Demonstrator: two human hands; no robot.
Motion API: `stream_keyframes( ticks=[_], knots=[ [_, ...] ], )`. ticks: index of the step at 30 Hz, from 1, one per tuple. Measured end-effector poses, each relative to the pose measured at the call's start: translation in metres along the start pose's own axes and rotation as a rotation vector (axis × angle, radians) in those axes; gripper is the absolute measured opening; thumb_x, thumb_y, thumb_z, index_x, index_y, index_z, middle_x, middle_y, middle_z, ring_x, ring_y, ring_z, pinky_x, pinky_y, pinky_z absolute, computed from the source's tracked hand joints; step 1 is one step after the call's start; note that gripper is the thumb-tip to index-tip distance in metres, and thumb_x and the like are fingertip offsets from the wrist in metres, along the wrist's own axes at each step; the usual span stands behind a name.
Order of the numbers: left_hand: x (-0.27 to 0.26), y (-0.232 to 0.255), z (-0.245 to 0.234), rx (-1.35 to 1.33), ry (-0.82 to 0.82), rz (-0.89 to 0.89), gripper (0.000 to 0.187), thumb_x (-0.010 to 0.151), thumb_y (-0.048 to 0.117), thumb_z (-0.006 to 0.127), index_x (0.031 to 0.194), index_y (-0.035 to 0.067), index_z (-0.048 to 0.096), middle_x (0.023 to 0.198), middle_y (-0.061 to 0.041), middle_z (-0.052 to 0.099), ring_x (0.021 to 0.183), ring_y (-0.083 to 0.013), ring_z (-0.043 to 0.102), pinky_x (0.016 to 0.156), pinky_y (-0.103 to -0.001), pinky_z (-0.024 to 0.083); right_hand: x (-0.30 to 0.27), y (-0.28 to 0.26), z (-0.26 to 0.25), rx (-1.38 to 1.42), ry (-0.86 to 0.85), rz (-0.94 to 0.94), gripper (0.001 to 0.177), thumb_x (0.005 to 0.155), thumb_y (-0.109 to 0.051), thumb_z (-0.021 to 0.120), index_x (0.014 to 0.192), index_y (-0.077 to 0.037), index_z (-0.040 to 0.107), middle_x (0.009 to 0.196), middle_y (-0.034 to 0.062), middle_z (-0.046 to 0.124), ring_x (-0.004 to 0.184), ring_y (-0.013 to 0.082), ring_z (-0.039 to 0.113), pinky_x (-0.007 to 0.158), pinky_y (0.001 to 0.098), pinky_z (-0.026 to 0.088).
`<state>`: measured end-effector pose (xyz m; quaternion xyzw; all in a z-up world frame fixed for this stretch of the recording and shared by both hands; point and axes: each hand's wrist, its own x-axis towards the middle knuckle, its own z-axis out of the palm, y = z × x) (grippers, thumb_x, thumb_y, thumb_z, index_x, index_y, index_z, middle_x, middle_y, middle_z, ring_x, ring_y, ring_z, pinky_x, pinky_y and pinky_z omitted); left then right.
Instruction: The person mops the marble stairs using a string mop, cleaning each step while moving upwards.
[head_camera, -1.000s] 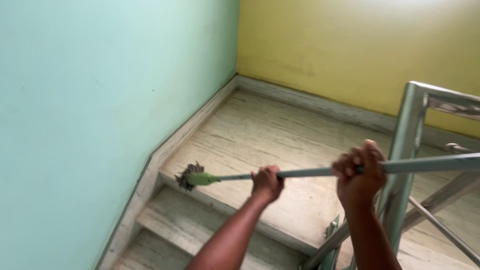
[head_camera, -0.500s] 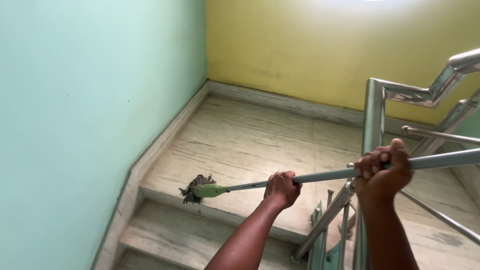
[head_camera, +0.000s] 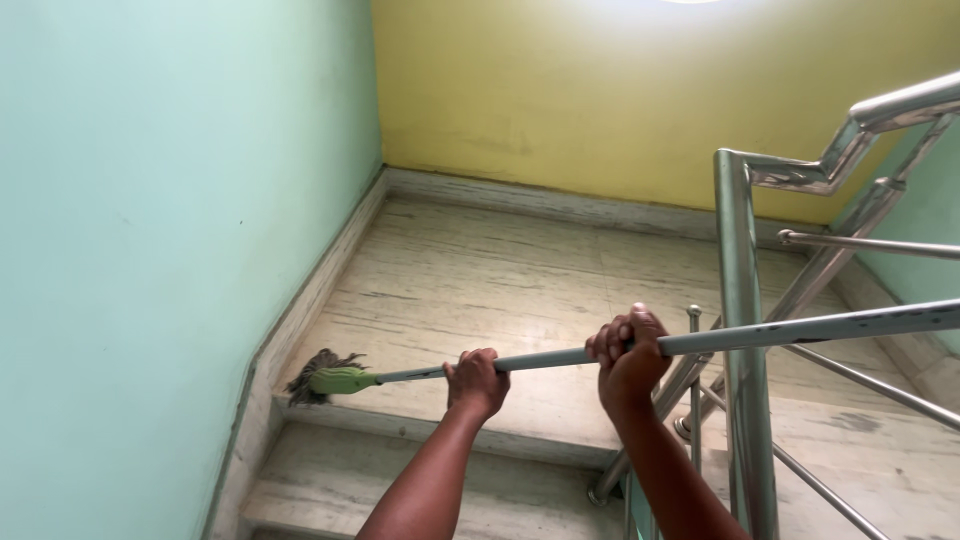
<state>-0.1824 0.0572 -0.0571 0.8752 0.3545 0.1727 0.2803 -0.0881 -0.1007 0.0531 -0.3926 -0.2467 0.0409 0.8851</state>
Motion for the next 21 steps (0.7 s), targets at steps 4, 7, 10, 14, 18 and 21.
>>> stream_keyframes(
  ticks=[4, 7, 10, 14, 18, 21],
  knots=[
    [-0.006, 0.006, 0.007, 0.029, -0.032, 0.01, 0.029, 0.099, 0.029, 0.052, 0.083, 0.01, 0.069, 0.097, -0.015, 0.073, 0.109, -0.0322, 0.066, 0.121, -0.066, 0.025, -0.005, -0.016, -0.004, 0.012, 0.012, 0.042, 0.04, 0.105, -0.019, 0.047, 0.065, -0.016, 0.046, 0.046, -0.0018, 0.04, 0.035, 0.0118, 0.039, 0.038, 0.0309, 0.042],
    [-0.008, 0.033, 0.023, 0.027, 0.022, 0.115, 0.031, 0.099, 0.026, 0.053, 0.079, 0.01, 0.071, 0.086, -0.021, 0.073, 0.092, -0.0368, 0.07, 0.111, -0.058, 0.04, 0.002, -0.044, -0.019, -0.126, 0.088, -0.051, 0.041, 0.105, -0.019, 0.048, 0.065, -0.016, 0.043, 0.046, -0.0008, 0.039, 0.034, 0.0134, 0.038, 0.036, 0.0335, 0.04],
    [-0.022, 0.072, 0.045, -0.086, 0.071, 0.246, 0.03, 0.095, 0.023, 0.056, 0.074, 0.007, 0.07, 0.078, -0.024, 0.071, 0.081, -0.04, 0.072, 0.091, -0.051, 0.056, 0.015, -0.082, -0.044, -0.128, 0.13, -0.092, 0.04, 0.107, -0.02, 0.049, 0.068, -0.017, 0.043, 0.047, -0.0018, 0.036, 0.035, 0.0126, 0.036, 0.037, 0.0332, 0.039],
    [-0.044, 0.132, 0.058, -0.225, 0.031, 0.326, 0.026, 0.089, 0.024, 0.062, 0.073, 0.006, 0.07, 0.077, -0.023, 0.071, 0.08, -0.0411, 0.072, 0.083, -0.052, 0.057, 0.027, -0.137, -0.074, -0.15, 0.16, -0.156, 0.038, 0.107, -0.022, 0.051, 0.071, -0.017, 0.042, 0.049, -0.0027, 0.033, 0.035, 0.0121, 0.032, 0.037, 0.0337, 0.035],
    [-0.065, 0.189, 0.063, -0.312, -0.137, 0.352, 0.033, 0.093, 0.031, 0.064, 0.072, 0.006, 0.07, 0.077, -0.021, 0.072, 0.08, -0.0378, 0.073, 0.082, -0.049, 0.059, 0.028, -0.193, -0.094, -0.175, 0.193, -0.181, 0.037, 0.107, -0.023, 0.052, 0.073, -0.016, 0.04, 0.049, -0.0027, 0.029, 0.036, 0.0118, 0.027, 0.039, 0.0325, 0.03],
    [-0.079, 0.223, 0.071, -0.353, -0.243, 0.35, 0.037, 0.097, 0.033, 0.061, 0.073, 0.007, 0.069, 0.074, -0.019, 0.072, 0.077, -0.0341, 0.075, 0.079, -0.047, 0.06, 0.027, -0.225, -0.107, -0.231, 0.235, -0.233, 0.036, 0.107, -0.023, 0.052, 0.074, -0.015, 0.039, 0.05, -0.0024, 0.028, 0.037, 0.0117, 0.025, 0.04, 0.0327, 0.029]
  ],
)
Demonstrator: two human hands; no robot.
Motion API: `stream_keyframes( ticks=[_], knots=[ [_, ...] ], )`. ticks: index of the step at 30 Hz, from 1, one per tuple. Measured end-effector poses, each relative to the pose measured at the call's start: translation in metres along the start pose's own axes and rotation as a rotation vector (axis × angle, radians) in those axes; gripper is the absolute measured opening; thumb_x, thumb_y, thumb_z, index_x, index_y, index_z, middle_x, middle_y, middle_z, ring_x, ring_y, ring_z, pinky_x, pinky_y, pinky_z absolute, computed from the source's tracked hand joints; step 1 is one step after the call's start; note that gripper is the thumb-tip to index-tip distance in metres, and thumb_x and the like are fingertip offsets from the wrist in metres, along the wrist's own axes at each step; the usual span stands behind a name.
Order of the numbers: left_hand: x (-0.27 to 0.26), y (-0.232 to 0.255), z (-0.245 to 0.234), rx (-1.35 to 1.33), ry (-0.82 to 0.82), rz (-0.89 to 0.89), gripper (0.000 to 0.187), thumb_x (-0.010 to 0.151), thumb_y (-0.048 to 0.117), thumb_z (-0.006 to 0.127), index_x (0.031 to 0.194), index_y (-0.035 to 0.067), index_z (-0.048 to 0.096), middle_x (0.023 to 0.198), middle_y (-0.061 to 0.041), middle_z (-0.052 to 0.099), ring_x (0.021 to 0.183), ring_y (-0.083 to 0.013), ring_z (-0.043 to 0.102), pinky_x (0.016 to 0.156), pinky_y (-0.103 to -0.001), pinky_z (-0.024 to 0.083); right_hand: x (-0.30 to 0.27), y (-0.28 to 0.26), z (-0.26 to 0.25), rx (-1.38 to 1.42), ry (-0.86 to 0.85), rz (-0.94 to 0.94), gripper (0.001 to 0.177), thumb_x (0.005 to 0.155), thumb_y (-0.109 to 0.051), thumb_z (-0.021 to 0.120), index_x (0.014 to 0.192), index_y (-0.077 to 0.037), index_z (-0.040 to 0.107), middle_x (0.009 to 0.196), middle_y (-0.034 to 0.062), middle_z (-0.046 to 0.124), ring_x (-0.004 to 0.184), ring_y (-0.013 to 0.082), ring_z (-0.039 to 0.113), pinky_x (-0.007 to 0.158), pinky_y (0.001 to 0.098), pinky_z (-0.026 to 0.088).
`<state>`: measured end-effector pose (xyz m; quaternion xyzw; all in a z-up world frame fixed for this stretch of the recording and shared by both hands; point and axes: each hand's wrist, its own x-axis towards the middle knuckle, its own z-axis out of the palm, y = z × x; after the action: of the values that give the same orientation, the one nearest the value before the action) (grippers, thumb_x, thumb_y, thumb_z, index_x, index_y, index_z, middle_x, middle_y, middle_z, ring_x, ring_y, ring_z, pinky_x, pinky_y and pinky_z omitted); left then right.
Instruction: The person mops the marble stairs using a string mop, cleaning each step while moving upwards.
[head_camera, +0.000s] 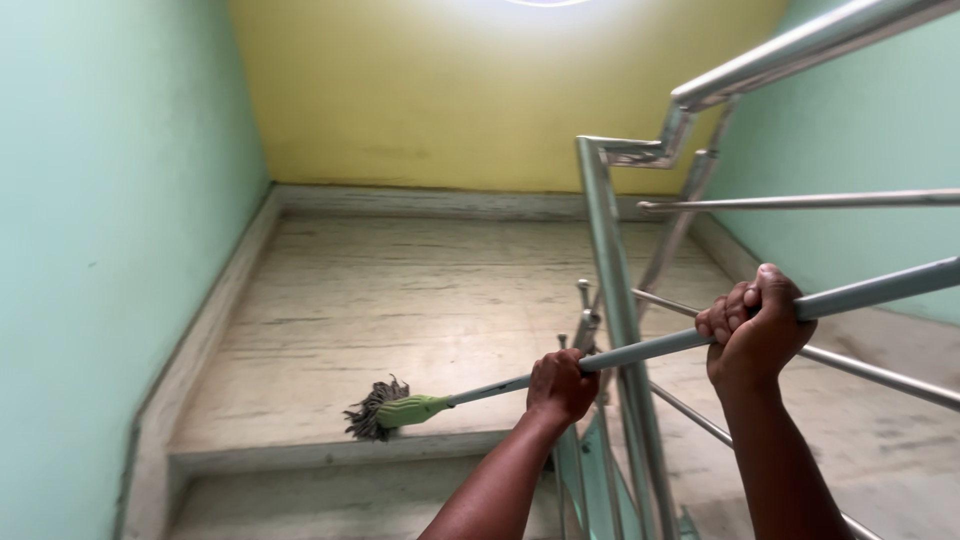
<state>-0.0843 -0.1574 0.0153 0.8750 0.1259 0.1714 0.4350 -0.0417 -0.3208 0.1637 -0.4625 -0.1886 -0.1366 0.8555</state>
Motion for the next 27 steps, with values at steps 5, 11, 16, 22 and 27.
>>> stream_keyframes(
  ticks=[5, 11, 16, 22, 27],
  knots=[
    [0.006, 0.013, 0.032, -0.03, -0.073, 0.047, 0.035, 0.101, 0.035, 0.058, 0.078, 0.011, 0.069, 0.068, -0.01, 0.071, 0.062, -0.0246, 0.071, 0.06, -0.042, 0.061, 0.011, -0.019, -0.022, -0.032, -0.018, -0.011, 0.037, 0.107, -0.024, 0.051, 0.072, -0.016, 0.04, 0.05, -0.0027, 0.03, 0.037, 0.0122, 0.029, 0.039, 0.0329, 0.032],
    [0.024, -0.014, 0.04, 0.011, -0.103, 0.063, 0.034, 0.104, 0.032, 0.054, 0.08, 0.011, 0.067, 0.061, -0.007, 0.067, 0.048, -0.0166, 0.063, 0.045, -0.037, 0.057, 0.019, -0.004, -0.013, 0.006, 0.02, 0.025, 0.036, 0.106, -0.023, 0.048, 0.071, -0.018, 0.041, 0.047, -0.0053, 0.031, 0.035, 0.0091, 0.028, 0.035, 0.0303, 0.03],
    [0.023, -0.027, 0.019, 0.078, -0.027, -0.004, 0.039, 0.103, 0.033, 0.053, 0.074, 0.011, 0.067, 0.061, -0.009, 0.069, 0.048, -0.0174, 0.065, 0.048, -0.036, 0.057, 0.018, 0.018, 0.003, 0.026, 0.044, 0.073, 0.037, 0.105, -0.022, 0.049, 0.069, -0.018, 0.041, 0.046, -0.0052, 0.033, 0.033, 0.0093, 0.029, 0.033, 0.0304, 0.03],
    [0.009, -0.046, -0.025, 0.127, 0.06, -0.055, 0.032, 0.097, 0.029, 0.057, 0.072, 0.011, 0.069, 0.071, -0.015, 0.073, 0.067, -0.0302, 0.073, 0.064, -0.045, 0.06, -0.005, 0.052, 0.023, 0.062, 0.032, 0.133, 0.04, 0.106, -0.022, 0.048, 0.067, -0.018, 0.041, 0.045, -0.0046, 0.033, 0.032, 0.0103, 0.032, 0.033, 0.0312, 0.033],
    [-0.002, -0.06, -0.041, 0.141, 0.11, -0.099, 0.032, 0.093, 0.031, 0.063, 0.071, 0.009, 0.068, 0.078, -0.019, 0.073, 0.08, -0.0378, 0.073, 0.074, -0.05, 0.059, -0.021, 0.068, 0.028, 0.117, -0.028, 0.141, 0.04, 0.107, -0.022, 0.046, 0.068, -0.017, 0.042, 0.046, -0.0047, 0.033, 0.033, 0.0099, 0.032, 0.034, 0.0298, 0.034]
  ],
)
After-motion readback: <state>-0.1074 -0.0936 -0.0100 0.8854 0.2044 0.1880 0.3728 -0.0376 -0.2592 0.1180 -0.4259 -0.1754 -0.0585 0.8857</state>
